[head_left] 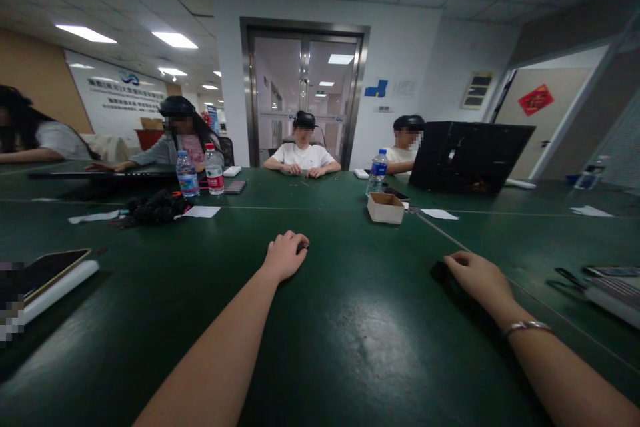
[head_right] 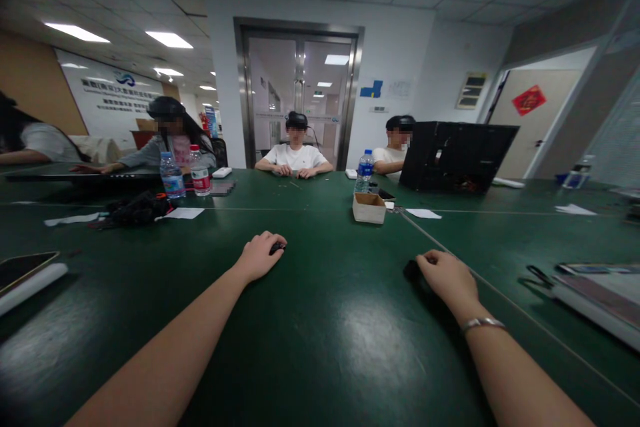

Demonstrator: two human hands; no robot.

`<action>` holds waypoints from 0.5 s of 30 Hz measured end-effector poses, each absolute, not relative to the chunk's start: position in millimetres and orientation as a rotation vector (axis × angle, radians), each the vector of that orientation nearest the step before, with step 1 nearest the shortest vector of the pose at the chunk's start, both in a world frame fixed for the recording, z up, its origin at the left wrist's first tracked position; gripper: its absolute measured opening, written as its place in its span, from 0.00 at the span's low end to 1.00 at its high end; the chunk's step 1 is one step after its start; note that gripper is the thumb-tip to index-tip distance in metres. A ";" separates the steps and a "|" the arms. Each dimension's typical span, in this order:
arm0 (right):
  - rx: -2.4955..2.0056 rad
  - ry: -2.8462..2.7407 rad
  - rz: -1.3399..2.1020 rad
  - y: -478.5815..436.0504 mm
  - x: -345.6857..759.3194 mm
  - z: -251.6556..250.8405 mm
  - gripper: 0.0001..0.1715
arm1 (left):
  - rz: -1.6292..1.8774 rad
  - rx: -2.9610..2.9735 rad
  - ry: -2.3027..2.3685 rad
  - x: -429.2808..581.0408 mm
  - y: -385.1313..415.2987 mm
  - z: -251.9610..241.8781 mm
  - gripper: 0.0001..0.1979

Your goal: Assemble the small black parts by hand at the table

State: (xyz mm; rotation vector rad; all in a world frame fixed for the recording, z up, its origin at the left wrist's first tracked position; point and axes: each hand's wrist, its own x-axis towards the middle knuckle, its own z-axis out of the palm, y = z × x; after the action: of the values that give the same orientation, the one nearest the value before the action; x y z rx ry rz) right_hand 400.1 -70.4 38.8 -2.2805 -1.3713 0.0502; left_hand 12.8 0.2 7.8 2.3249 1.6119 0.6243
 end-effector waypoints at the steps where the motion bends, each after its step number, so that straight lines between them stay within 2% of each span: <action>1: -2.280 -1.371 0.053 -70.1 400.7 38.7 0.16 | 0.623 2.316 1.611 12.6 0.2 7.9 0.15; 15: -2.198 -1.414 0.047 -60.1 415.4 24.5 0.16 | 0.613 2.257 1.603 11.6 0.8 8.2 0.16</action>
State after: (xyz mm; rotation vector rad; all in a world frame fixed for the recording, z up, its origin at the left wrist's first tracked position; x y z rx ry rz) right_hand 415.4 -60.1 24.5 -2.1978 -1.4144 0.0469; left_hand 11.6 0.8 8.2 2.2570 1.6031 0.6129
